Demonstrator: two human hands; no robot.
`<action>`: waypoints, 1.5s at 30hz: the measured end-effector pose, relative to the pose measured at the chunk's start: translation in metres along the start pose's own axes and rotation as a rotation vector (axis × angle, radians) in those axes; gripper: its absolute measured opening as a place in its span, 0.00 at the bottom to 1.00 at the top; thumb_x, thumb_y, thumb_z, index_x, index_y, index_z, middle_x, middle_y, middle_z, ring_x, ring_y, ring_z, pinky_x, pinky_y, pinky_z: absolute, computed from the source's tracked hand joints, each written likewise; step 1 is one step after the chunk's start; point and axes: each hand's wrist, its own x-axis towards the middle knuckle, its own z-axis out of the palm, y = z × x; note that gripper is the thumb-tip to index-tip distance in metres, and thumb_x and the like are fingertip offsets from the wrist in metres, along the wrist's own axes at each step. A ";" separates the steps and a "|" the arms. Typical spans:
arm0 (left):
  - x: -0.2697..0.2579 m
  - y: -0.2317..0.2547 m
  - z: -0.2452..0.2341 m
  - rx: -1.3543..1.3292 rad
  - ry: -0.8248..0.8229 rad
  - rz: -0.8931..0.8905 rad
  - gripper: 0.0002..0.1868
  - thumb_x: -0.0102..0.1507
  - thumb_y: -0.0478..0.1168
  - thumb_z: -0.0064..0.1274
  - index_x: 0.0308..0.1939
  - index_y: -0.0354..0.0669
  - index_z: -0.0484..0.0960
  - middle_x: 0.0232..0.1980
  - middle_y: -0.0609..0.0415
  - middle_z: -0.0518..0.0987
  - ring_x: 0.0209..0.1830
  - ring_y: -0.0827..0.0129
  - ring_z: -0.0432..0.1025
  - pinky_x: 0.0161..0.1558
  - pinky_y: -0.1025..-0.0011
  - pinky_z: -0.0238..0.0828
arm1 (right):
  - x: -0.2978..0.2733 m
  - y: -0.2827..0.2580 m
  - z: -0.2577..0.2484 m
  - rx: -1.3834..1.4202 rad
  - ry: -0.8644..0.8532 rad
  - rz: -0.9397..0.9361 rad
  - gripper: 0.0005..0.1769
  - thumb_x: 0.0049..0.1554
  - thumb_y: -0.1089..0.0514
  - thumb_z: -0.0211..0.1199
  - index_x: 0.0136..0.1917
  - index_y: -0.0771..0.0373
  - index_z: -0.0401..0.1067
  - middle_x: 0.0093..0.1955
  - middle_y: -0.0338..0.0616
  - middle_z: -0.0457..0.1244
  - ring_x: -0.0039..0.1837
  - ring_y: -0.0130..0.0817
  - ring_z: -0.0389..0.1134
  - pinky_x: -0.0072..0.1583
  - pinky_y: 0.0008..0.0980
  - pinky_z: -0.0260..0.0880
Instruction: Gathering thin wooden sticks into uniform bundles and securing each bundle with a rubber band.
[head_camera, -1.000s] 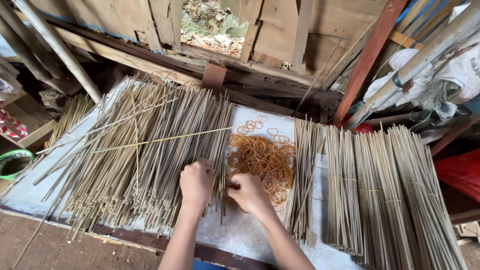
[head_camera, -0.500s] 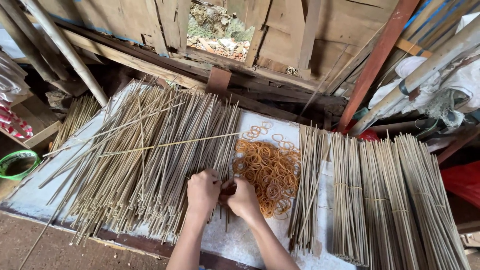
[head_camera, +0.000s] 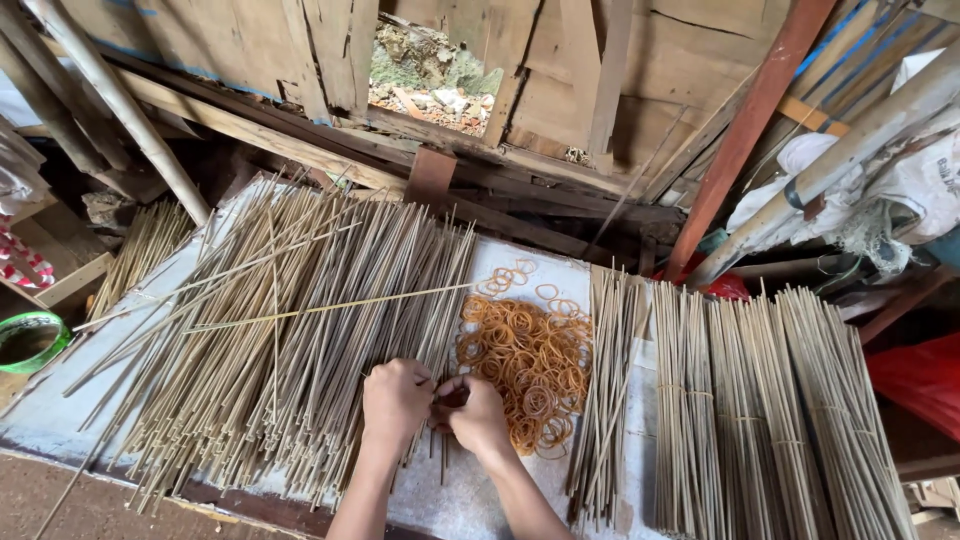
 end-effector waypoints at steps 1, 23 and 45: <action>-0.001 -0.002 0.001 0.002 0.001 0.000 0.05 0.57 0.36 0.60 0.31 0.50 0.90 0.27 0.56 0.85 0.25 0.65 0.80 0.30 0.68 0.81 | 0.000 0.000 0.000 0.002 -0.001 0.000 0.09 0.53 0.71 0.66 0.45 0.61 0.75 0.42 0.44 0.73 0.41 0.33 0.76 0.43 0.29 0.80; -0.011 0.009 -0.018 -0.166 0.017 -0.023 0.07 0.56 0.44 0.65 0.35 0.50 0.91 0.34 0.56 0.87 0.33 0.62 0.81 0.38 0.65 0.79 | 0.019 0.021 -0.003 0.079 0.034 -0.034 0.16 0.44 0.68 0.71 0.48 0.68 0.74 0.43 0.52 0.69 0.43 0.37 0.73 0.42 0.32 0.76; 0.000 0.002 0.056 0.297 0.047 0.074 0.05 0.49 0.29 0.63 0.27 0.39 0.86 0.25 0.45 0.82 0.29 0.49 0.81 0.31 0.60 0.81 | 0.051 0.049 -0.031 0.176 0.088 -0.089 0.21 0.41 0.66 0.80 0.49 0.68 0.79 0.43 0.57 0.70 0.43 0.41 0.73 0.43 0.39 0.79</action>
